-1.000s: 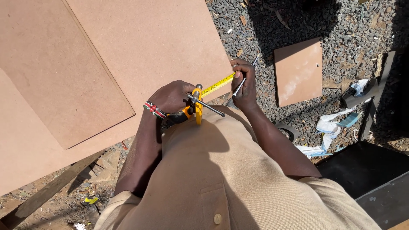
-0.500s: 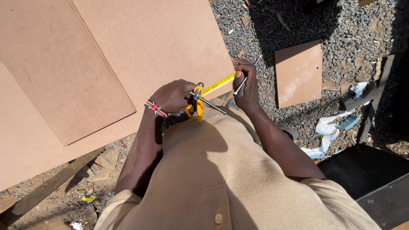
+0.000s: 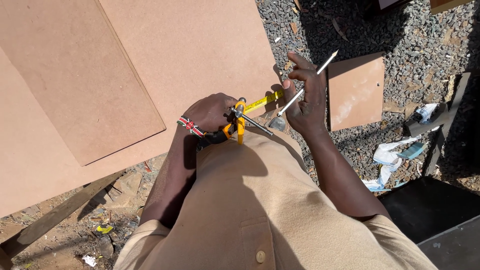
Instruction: Measuring and marking wood panels using a tape measure and pencil for furniture construction
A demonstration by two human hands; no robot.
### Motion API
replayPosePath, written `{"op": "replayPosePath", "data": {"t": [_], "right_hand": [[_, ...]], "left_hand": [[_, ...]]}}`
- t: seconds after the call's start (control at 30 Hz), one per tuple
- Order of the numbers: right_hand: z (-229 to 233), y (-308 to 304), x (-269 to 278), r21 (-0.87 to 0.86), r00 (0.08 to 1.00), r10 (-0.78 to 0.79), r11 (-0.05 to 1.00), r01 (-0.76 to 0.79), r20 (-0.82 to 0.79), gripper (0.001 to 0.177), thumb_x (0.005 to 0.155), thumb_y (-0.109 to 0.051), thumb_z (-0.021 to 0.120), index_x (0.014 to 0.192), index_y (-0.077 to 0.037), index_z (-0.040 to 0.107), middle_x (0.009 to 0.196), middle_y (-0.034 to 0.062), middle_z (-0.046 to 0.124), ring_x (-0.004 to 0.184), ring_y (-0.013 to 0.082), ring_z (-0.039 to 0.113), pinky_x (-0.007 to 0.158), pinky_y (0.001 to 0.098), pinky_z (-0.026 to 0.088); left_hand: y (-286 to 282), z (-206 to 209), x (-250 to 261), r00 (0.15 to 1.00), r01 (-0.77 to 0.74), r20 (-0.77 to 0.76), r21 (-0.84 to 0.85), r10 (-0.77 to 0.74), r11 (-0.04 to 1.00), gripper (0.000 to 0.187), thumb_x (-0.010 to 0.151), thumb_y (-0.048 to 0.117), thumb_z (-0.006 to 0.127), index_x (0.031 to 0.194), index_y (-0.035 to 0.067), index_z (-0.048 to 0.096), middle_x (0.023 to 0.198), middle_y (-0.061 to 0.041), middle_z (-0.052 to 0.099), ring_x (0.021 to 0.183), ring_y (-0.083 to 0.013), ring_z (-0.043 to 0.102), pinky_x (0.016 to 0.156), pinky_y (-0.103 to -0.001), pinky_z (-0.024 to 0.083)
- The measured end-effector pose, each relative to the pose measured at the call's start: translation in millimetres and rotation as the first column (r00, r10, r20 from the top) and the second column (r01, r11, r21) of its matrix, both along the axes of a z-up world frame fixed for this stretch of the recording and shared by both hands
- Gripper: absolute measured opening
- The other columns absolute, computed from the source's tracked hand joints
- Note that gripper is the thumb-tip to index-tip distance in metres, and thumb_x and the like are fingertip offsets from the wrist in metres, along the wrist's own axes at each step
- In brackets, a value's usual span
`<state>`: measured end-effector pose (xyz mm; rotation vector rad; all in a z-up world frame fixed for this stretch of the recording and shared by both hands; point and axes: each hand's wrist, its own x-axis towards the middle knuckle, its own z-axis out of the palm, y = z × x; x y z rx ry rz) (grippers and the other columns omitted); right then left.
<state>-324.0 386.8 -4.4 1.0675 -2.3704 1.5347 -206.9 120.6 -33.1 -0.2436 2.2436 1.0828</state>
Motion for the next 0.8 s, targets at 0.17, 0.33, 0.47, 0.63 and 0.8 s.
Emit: {"op": "replayPosePath", "data": {"t": [0.17,0.33,0.47,0.63,0.8], "right_hand": [[2.8,-12.5,4.3,0.145,0.997,0.064,0.988,-0.056,-0.053,0.027,0.13,-0.031,0.063,0.11,-0.014,0.061,0.154,0.013,0.079,0.117,0.0438,0.063,0.1,0.0538,0.045],[2.8,-13.8,5.1,0.334,0.994,0.111,0.936,-0.109,0.015,0.03,0.128,-0.041,0.07,0.111,-0.016,0.07,0.141,0.011,0.085,0.137,0.0442,0.061,0.112,0.0567,0.037],[3.9,-13.9,1.0,0.312,1.0,0.019,0.95,-0.013,-0.015,0.022,0.13,-0.036,0.066,0.126,-0.015,0.071,0.143,0.0119,0.079,0.135,0.0448,0.057,0.115,0.0583,0.04],[-12.5,-15.6,-1.1,0.298,0.998,0.054,0.953,-0.064,0.043,0.014,0.124,-0.023,0.074,0.119,-0.011,0.07,0.13,0.0239,0.082,0.118,0.0555,0.068,0.102,0.0654,0.051],[-26.9,-14.3,3.6,0.138,0.994,0.061,0.988,-0.073,0.089,0.003,0.124,-0.013,0.068,0.122,-0.012,0.066,0.15,0.0212,0.075,0.127,0.0525,0.065,0.106,0.0657,0.056]], "left_hand": [[0.2,14.5,-2.4,1.0,0.017,0.006,0.011,-0.017,1.0,0.044,0.087,0.026,0.069,0.122,0.014,0.093,0.105,-0.018,0.089,0.109,-0.0548,0.083,0.097,-0.059,0.065],[0.0,-5.4,2.4,1.0,-0.017,0.016,0.016,0.017,1.0,0.039,0.09,0.031,0.07,0.12,0.021,0.093,0.104,-0.012,0.09,0.109,-0.0515,0.084,0.097,-0.057,0.066],[-3.1,-5.2,-0.5,1.0,0.009,0.008,0.014,-0.009,1.0,0.037,0.092,0.029,0.068,0.117,0.017,0.092,0.103,-0.017,0.089,0.107,-0.0533,0.083,0.097,-0.057,0.065],[-4.5,-2.2,-3.1,0.999,0.021,0.028,0.015,-0.022,1.0,0.032,0.091,0.027,0.068,0.11,0.017,0.092,0.096,-0.016,0.088,0.103,-0.0504,0.083,0.096,-0.054,0.065],[-5.3,5.1,-2.3,0.998,0.033,0.046,0.008,-0.033,0.999,0.034,0.095,0.025,0.068,0.117,0.016,0.093,0.094,-0.016,0.088,0.101,-0.0486,0.084,0.096,-0.054,0.065]]}}
